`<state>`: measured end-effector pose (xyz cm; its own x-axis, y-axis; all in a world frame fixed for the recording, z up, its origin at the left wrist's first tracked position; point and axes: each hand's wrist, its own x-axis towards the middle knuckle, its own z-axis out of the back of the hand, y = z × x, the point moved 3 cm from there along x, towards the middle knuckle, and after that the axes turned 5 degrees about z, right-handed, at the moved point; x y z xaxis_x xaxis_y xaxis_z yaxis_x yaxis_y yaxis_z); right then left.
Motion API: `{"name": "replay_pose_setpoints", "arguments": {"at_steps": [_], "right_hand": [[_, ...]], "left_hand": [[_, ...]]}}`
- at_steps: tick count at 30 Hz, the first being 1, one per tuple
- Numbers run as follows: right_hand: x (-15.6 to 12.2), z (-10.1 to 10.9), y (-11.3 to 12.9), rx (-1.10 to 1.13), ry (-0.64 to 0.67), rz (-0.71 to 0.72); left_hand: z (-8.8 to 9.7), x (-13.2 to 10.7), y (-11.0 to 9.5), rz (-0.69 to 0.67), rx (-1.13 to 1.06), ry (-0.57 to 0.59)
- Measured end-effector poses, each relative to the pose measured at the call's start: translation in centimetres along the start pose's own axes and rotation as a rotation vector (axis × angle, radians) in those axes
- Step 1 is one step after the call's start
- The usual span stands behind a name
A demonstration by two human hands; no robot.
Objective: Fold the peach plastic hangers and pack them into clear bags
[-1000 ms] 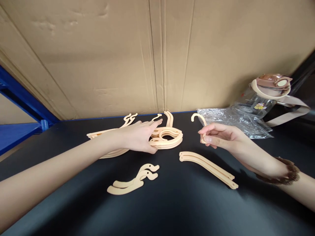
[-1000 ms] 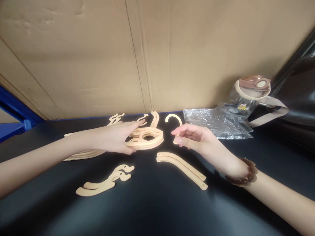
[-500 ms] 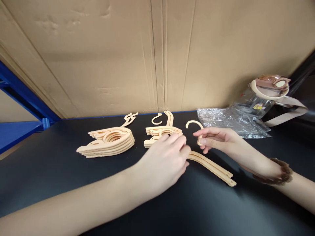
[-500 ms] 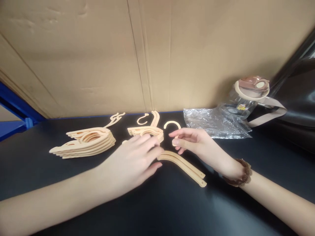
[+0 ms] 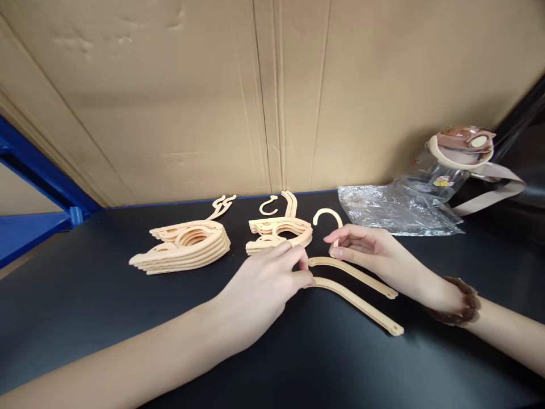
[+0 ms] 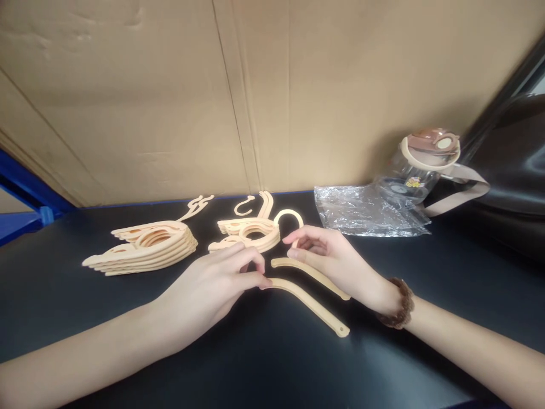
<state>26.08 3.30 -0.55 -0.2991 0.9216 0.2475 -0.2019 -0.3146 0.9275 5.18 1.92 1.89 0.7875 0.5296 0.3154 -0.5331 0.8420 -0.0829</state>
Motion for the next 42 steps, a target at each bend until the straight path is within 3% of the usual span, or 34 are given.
{"name": "replay_pose_setpoints", "arguments": {"at_steps": [4,9,14,17,20,22,28,32,35,39,42], "right_hand": [[0.0,-0.1,0.4,0.032,-0.026,0.059],[0.1,0.0,0.4,0.087,-0.047,0.067],[0.0,0.1,0.8,0.002,-0.044,-0.003],[-0.2,0.1,1.4,-0.086,-0.057,0.014],[-0.3,-0.3,1.7,-0.081,-0.041,0.001],[-0.3,-0.8,1.6,-0.020,0.002,-0.023],[0.1,-2.2,1.1,0.133,0.130,-0.013],[0.7,-3.1,1.6,0.178,0.180,-0.057],[1.0,-3.7,1.9,0.193,0.183,-0.068],[1.3,-4.4,1.9,0.243,0.187,-0.066],[1.3,-4.8,1.9,0.285,0.184,-0.079]], "left_hand": [[-0.3,0.6,-0.3,0.066,0.060,0.027],[-1.0,1.0,-0.7,0.048,0.095,0.102],[0.0,1.0,0.0,0.058,0.027,0.147],[0.9,0.6,1.0,0.181,-0.255,0.187],[1.1,-0.3,2.2,0.481,-0.793,0.290],[1.1,-0.9,2.6,0.605,-1.035,0.325],[1.1,-2.3,2.8,0.669,-1.413,0.233],[1.4,-3.1,3.1,0.762,-1.516,0.068],[1.7,-3.3,2.9,0.790,-1.513,0.027],[1.3,-3.4,1.6,0.829,-1.603,0.134],[0.6,-3.8,0.6,0.813,-1.543,0.258]]}}
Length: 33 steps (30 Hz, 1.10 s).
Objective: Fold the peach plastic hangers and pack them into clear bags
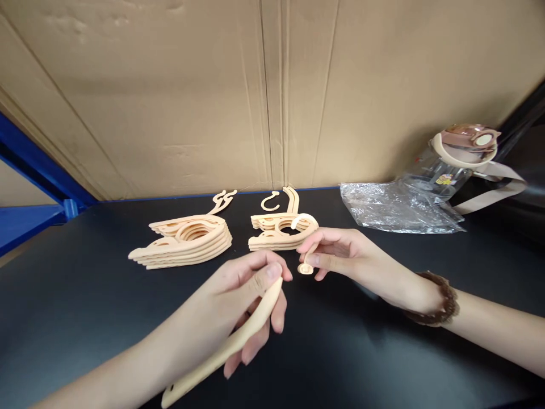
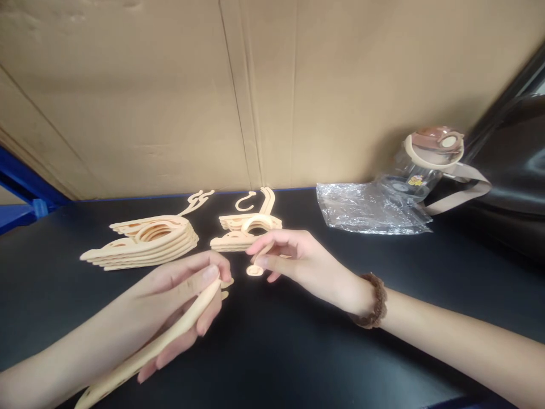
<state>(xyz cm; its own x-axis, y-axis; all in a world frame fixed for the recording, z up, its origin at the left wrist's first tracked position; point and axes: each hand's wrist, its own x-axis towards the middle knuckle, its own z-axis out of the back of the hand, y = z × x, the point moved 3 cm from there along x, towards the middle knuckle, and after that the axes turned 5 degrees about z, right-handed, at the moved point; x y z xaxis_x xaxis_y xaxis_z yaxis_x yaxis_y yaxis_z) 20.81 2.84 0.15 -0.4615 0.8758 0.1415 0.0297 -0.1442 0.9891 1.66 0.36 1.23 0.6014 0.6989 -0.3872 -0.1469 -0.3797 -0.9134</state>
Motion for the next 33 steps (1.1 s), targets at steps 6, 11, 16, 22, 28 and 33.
{"name": "replay_pose_setpoints", "arguments": {"at_steps": [6,11,16,22,28,33], "right_hand": [[-0.4,-0.6,0.2,0.058,-0.001,-0.003],[-0.7,-1.1,-0.1,0.104,0.010,-0.024],[-0.9,-1.1,-0.3,0.081,0.002,-0.043],[-1.1,-1.3,-0.3,0.071,0.019,-0.069],[-1.2,-1.3,0.5,0.084,0.040,-0.029],[-1.6,-1.5,0.9,0.126,0.042,-0.039]], "left_hand": [[-0.3,-1.9,0.0,-0.422,0.994,-0.317],[-0.3,-2.2,0.0,-0.703,1.338,-0.461],[0.0,-1.4,0.3,-0.778,1.444,-0.500],[0.2,-1.0,0.3,-0.814,1.497,-0.407],[0.3,-0.2,0.4,-0.828,1.648,-0.385],[0.6,-0.7,0.9,-0.808,1.501,-0.346]]}}
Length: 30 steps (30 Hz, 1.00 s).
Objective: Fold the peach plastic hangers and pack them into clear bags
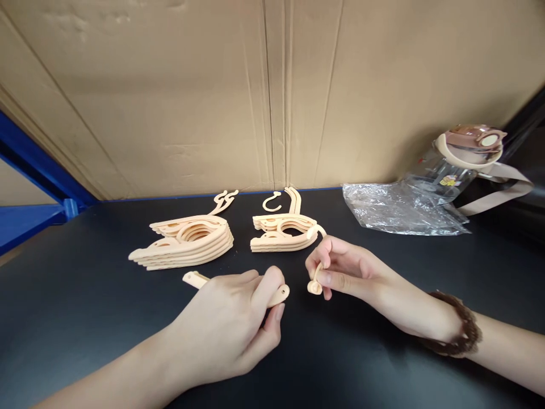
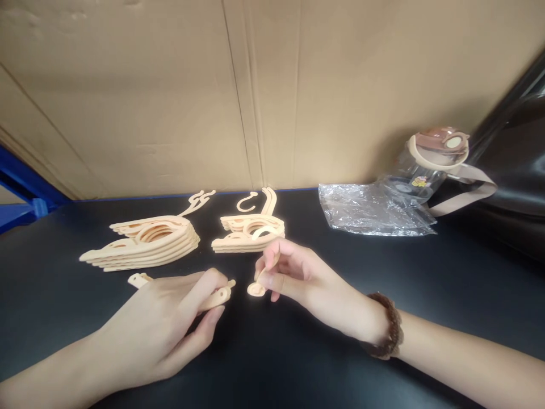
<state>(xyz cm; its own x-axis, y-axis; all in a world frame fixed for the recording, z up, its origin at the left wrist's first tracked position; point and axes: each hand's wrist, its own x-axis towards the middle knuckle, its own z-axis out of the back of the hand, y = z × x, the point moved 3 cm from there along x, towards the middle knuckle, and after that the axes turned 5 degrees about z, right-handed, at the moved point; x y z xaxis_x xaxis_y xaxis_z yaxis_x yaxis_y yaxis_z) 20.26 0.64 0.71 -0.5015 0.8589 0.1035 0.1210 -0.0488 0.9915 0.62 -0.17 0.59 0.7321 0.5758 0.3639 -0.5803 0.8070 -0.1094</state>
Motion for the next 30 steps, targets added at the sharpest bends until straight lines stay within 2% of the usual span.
{"name": "replay_pose_setpoints", "arguments": {"at_steps": [7,10,14,20,26,30], "right_hand": [[-0.3,-0.3,-0.4,0.035,0.048,0.000],[-0.3,-0.4,-0.5,0.078,0.067,-0.009],[-0.3,-0.4,-0.7,0.146,0.084,-0.011],[-0.5,0.0,-0.7,0.197,0.052,-0.036],[-0.4,0.1,-0.6,0.186,0.052,-0.049],[-0.3,0.2,-0.8,0.152,0.065,-0.122]], "left_hand": [[0.3,0.2,-0.6,-0.138,0.053,-0.021],[0.1,0.3,-0.6,-0.175,0.063,-0.069],[-0.1,0.4,-0.5,-0.173,0.068,-0.088],[0.0,0.2,-0.6,-0.143,0.002,-0.009],[-0.4,0.3,-0.4,-0.146,0.047,-0.048],[-0.9,0.3,0.1,-0.164,0.103,-0.104]]}}
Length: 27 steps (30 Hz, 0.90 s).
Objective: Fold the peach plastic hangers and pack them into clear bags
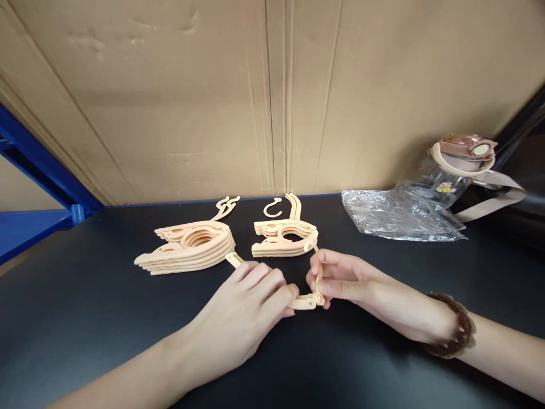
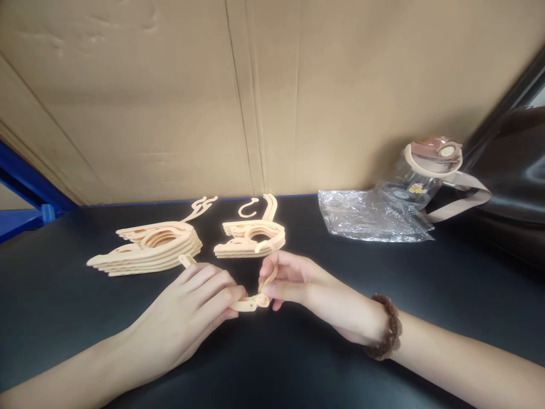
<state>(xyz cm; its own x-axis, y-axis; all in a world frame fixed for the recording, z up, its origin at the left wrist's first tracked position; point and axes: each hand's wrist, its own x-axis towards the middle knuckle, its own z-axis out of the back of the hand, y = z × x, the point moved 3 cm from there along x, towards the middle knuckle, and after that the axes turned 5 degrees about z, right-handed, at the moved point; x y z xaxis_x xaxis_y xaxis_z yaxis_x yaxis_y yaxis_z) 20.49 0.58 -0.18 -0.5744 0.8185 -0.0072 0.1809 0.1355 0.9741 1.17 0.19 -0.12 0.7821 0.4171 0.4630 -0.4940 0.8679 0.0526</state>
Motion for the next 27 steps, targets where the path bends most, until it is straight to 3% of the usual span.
{"name": "replay_pose_setpoints", "arguments": {"at_steps": [10,27], "right_hand": [[0.1,0.1,0.2,-0.097,-0.049,0.026],[0.2,0.5,-0.8,-0.026,-0.075,0.076]], "left_hand": [[0.0,-0.3,0.0,0.004,0.006,-0.064],[0.6,-0.1,-0.3,-0.038,0.100,-0.079]]}}
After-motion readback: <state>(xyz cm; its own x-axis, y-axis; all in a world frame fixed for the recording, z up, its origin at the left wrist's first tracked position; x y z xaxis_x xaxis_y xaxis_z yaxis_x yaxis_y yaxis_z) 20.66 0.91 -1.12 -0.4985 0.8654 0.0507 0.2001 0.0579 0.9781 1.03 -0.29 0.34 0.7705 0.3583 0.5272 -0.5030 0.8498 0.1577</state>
